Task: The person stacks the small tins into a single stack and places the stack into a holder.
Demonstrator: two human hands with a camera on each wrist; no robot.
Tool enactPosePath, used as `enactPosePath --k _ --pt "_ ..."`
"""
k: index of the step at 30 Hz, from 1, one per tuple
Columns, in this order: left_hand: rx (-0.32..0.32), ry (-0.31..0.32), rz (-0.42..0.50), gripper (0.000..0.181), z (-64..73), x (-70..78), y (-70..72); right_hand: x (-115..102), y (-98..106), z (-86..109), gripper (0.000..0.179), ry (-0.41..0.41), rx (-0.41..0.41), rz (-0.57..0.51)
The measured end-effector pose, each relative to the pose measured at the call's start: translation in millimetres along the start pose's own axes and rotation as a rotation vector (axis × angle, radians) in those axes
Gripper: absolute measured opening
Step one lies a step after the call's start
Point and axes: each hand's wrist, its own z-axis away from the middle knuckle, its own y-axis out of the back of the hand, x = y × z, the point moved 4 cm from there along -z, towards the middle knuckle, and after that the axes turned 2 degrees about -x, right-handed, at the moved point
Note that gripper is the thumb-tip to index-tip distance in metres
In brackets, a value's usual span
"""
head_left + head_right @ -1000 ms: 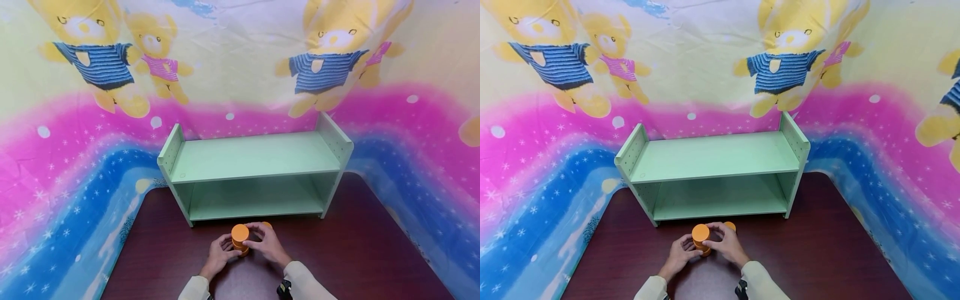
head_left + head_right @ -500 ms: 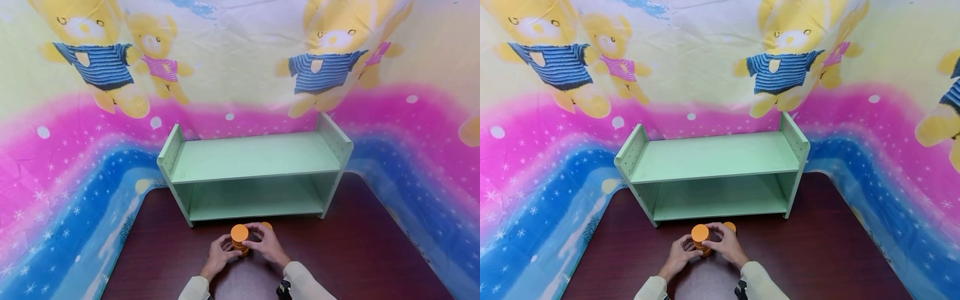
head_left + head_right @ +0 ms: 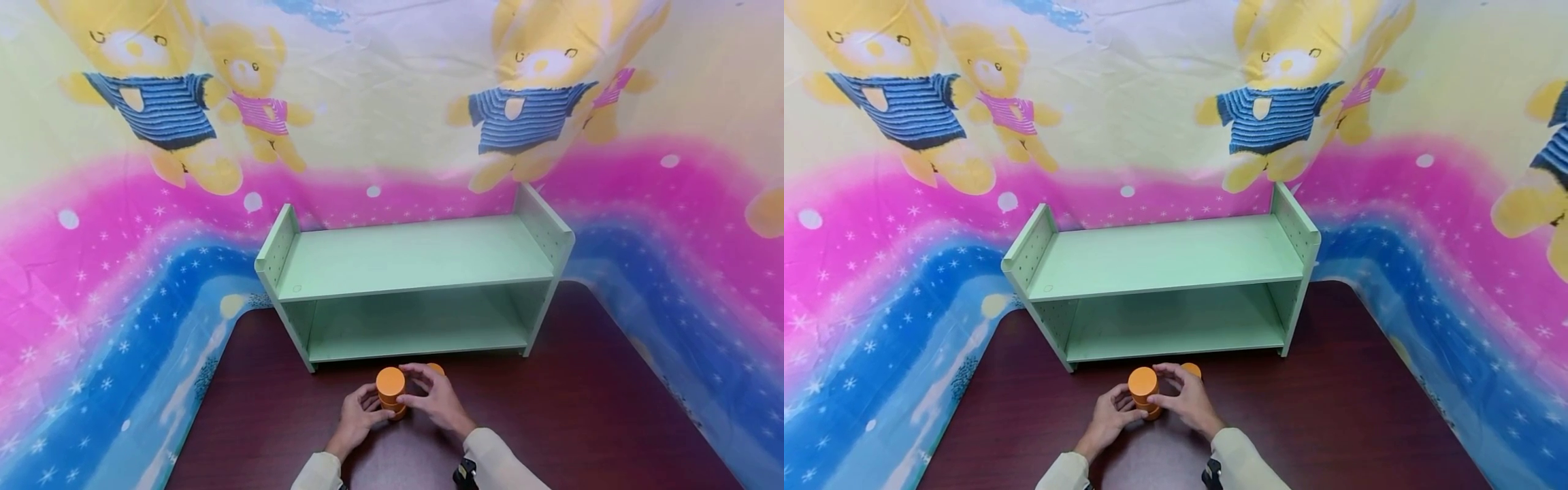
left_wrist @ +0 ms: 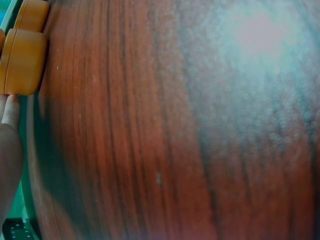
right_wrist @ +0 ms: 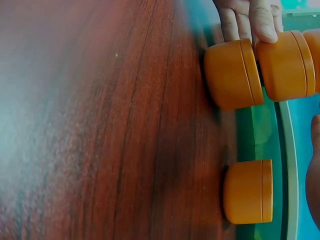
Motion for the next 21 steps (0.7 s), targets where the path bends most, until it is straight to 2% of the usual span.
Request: enactPosePath --k 6,12,16,21 --pt "0.002 -0.010 -0.012 0.060 0.4 1.8 -0.3 0.0 5.5 2.5 0.051 0.055 0.023 -0.001" --pt "-0.006 -0.020 0.011 0.057 6.6 21.2 -2.5 -1.4 11.1 4.8 0.048 0.127 0.045 0.016" --pt "-0.007 -0.022 -0.004 0.056 8.7 26.4 -3.3 0.5 15.5 6.6 0.047 0.098 0.048 0.017" --pt "-0.008 -0.011 -0.002 0.059 5.9 16.8 -1.3 3.9 21.8 7.8 0.048 0.042 0.056 0.043"
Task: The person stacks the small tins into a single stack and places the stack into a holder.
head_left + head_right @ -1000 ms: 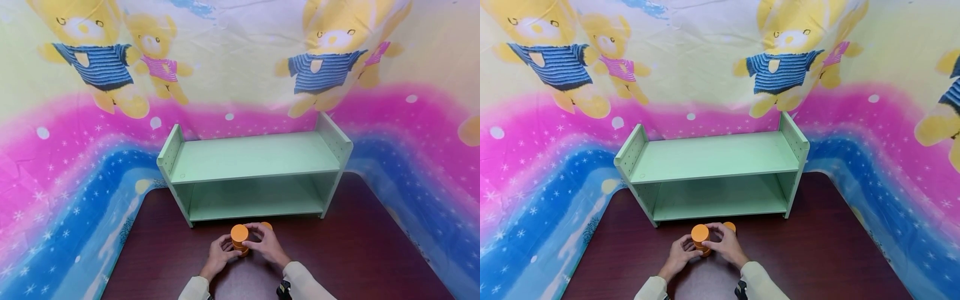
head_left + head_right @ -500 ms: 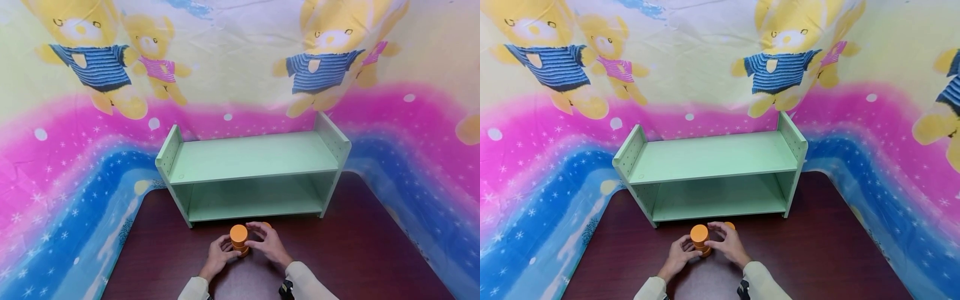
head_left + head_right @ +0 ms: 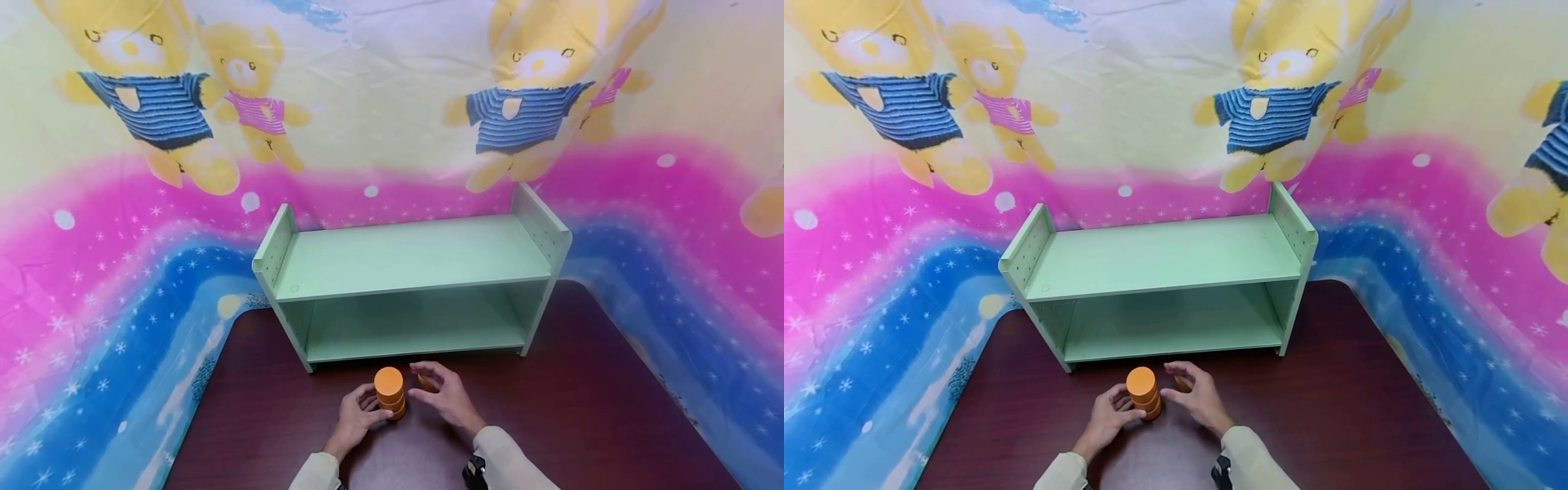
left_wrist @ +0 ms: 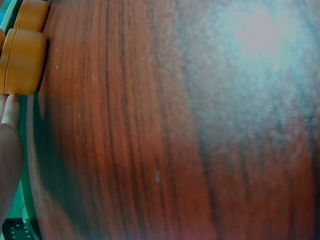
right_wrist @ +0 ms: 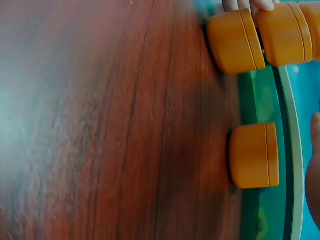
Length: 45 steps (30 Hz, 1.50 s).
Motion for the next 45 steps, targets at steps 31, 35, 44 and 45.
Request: enactPosePath --k 31,35,44,45 --pt "0.014 0.009 -0.009 0.062 -5.1 -15.3 1.5 13.1 27.0 5.1 0.045 -0.074 0.082 0.085" --pt "0.013 0.021 -0.002 0.062 -5.9 -16.0 2.2 15.5 30.6 5.7 0.045 -0.086 0.084 0.097" --pt "-0.003 0.032 0.003 0.058 2.2 11.6 -1.1 18.6 35.1 6.1 0.046 -0.107 0.097 0.156" --pt "-0.003 0.037 -0.002 0.057 2.5 12.3 -1.3 18.7 35.4 6.2 0.047 -0.110 0.099 0.160"
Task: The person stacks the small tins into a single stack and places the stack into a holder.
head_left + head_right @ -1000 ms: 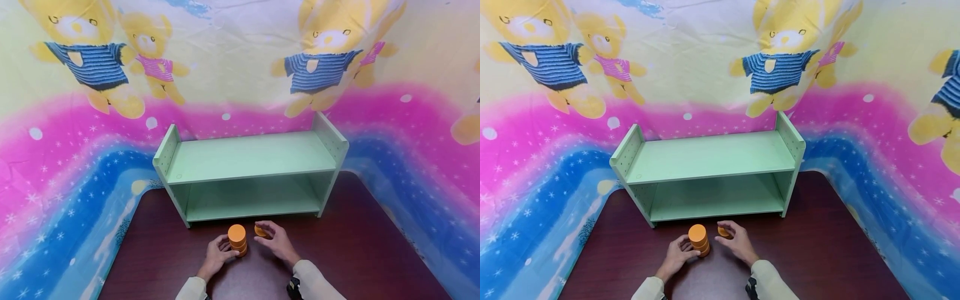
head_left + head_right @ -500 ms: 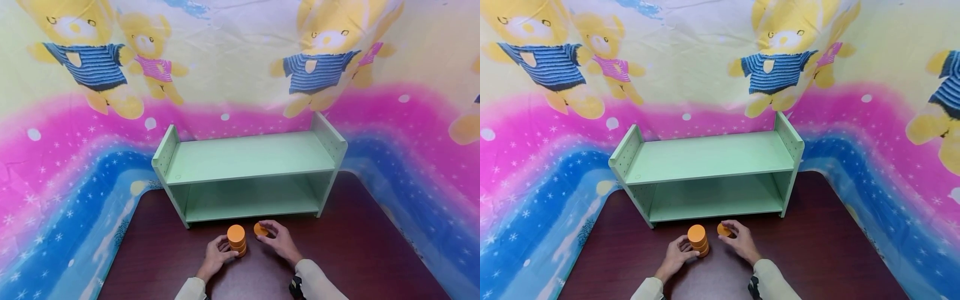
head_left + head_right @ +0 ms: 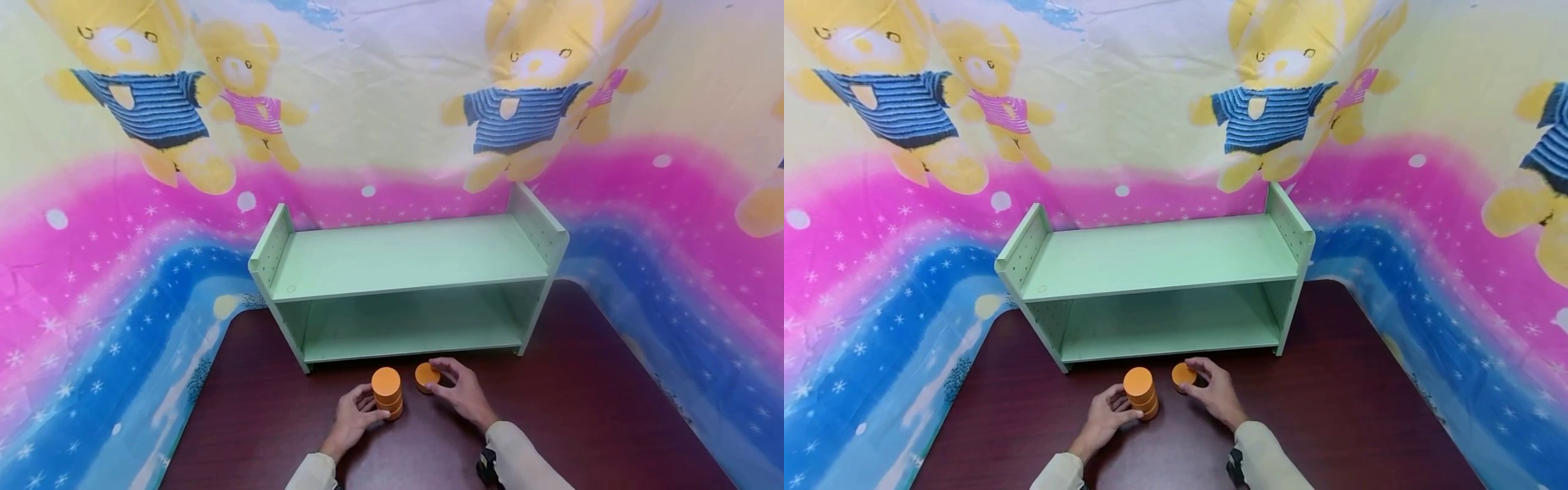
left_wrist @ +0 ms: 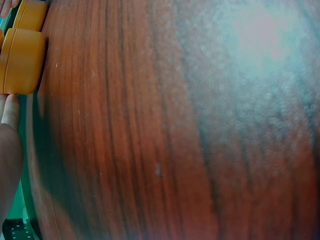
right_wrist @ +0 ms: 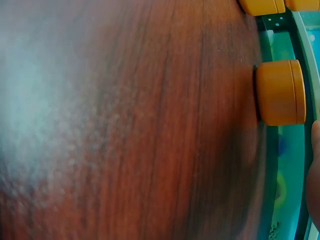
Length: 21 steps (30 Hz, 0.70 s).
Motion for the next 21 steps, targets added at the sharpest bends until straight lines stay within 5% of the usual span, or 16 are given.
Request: enactPosePath --k 21 --pt "0.005 0.006 0.004 0.058 -0.9 -0.7 0.7 5.6 0.6 -3.6 0.049 -0.045 0.032 0.043"
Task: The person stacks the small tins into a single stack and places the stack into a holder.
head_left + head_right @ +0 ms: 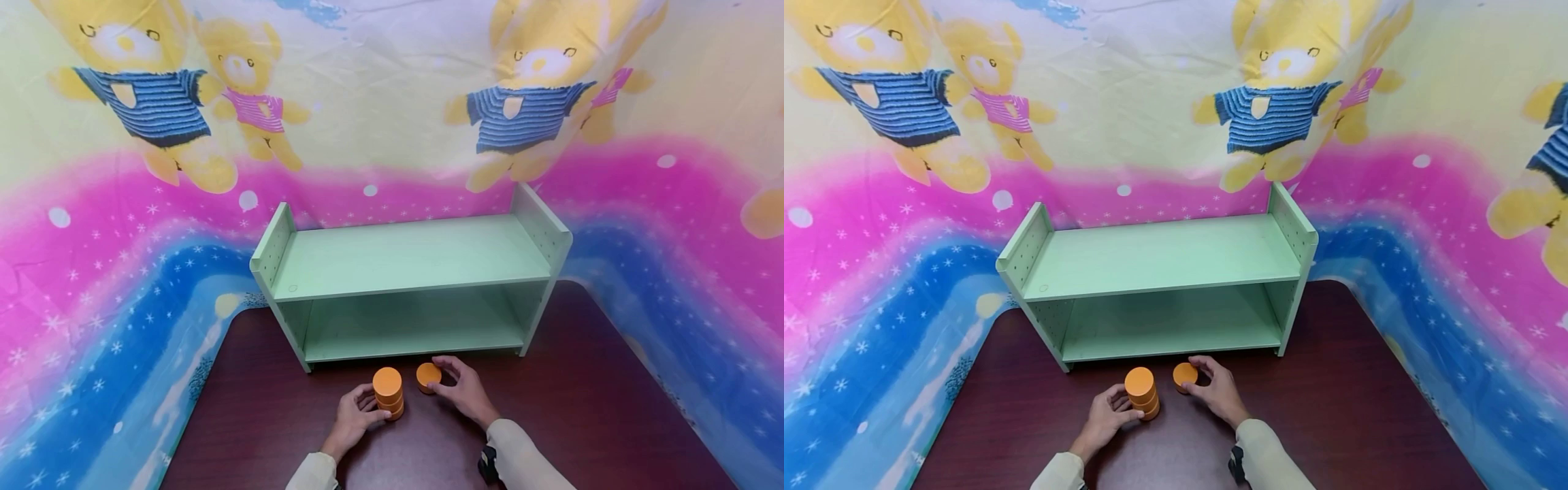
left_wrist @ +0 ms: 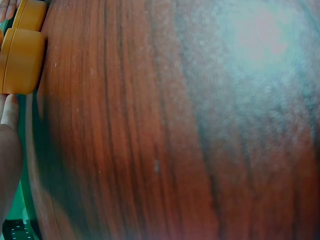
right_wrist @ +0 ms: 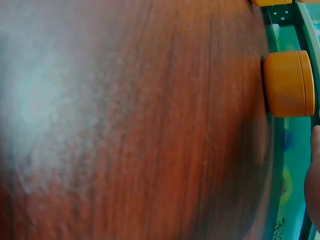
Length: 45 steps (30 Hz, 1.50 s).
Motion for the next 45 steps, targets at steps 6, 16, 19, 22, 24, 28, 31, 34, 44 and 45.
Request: enactPosePath --k 6,16,19,22,24,28,31,34,44,45 --pt "0.004 -0.005 -0.003 0.056 0.4 1.3 -0.3 19.1 -1.9 -5.2 0.054 -0.007 0.012 0.015" --pt "0.005 -0.005 0.002 0.056 0.8 1.3 -0.6 41.1 -2.9 -11.5 0.060 0.006 0.011 0.062" --pt "0.004 -0.004 -0.003 0.057 0.9 1.0 -0.3 42.2 -3.5 -11.5 0.060 0.007 0.011 0.077" --pt "0.003 -0.004 -0.007 0.057 1.0 1.1 -0.1 43.8 -3.9 -11.9 0.059 -0.006 0.010 0.083" --pt "0.003 -0.005 -0.008 0.057 1.0 1.2 0.0 44.3 -4.3 -12.1 0.059 -0.009 0.007 0.079" --pt "0.003 -0.002 -0.010 0.056 0.8 0.8 -0.1 43.4 -4.3 -11.9 0.058 -0.006 0.008 0.065" --pt "0.002 -0.001 -0.012 0.056 0.6 0.6 -0.1 29.2 -4.3 -8.7 0.056 -0.005 0.011 0.061" --pt "0.005 0.000 -0.013 0.056 0.4 0.9 -0.2 25.2 -4.5 -8.0 0.055 0.001 0.015 0.065" --pt "0.008 -0.006 -0.011 0.055 1.1 1.4 -1.2 45.9 -6.7 -12.9 0.057 -0.034 -0.018 0.072" --pt "0.006 -0.006 -0.013 0.055 0.9 1.0 -1.1 45.9 -6.8 -12.8 0.056 -0.030 -0.017 0.076"
